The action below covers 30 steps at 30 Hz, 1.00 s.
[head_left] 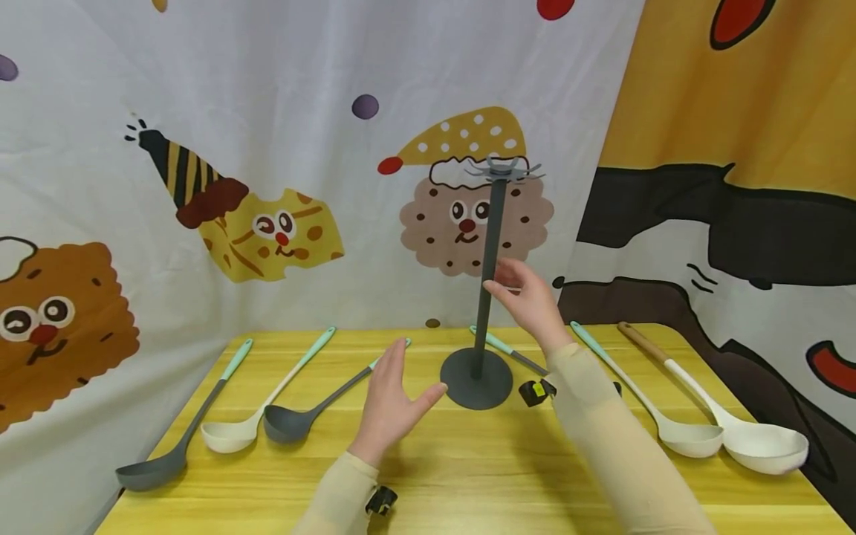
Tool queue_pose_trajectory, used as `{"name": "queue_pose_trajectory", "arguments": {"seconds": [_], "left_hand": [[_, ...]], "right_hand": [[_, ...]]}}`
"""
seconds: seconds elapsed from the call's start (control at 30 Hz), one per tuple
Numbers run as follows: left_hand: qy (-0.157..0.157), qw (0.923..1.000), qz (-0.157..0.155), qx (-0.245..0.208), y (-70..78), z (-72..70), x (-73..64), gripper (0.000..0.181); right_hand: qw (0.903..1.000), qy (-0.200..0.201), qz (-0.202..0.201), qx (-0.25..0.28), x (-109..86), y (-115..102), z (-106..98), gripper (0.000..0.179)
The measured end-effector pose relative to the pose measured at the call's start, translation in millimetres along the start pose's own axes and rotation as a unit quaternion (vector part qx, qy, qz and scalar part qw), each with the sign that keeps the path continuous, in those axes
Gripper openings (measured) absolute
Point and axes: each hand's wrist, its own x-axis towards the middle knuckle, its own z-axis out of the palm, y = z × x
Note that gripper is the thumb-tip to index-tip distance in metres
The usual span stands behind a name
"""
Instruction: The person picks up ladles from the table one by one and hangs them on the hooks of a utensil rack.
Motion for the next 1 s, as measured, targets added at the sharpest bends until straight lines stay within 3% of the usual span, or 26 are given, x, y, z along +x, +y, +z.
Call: {"name": "queue_pose_trajectory", "arguments": {"seconds": [0.2,0.5,1.0], "left_hand": [[-0.005,0.9991,-0.024,-0.036,3.8,4.0,0.5,0.099],[-0.012,0.9972,-0.029,-0.068,6.5,16.0,0.2,0.095],[-0.009,0.9965,-0.032,-0.077,5.9,28.0,2.2,0.085]], "right_hand": [[0.9999,0.005,-0.011,-0.011,8.5,-10.2,-4.3,0.051],[0.9990,-0.001,-0.021,-0.039,15.1,-17.7,-3.1,0.032],[0.9951,0.031,-0.073,-0.059,3.7,-21.5,0.8,0.017]]}}
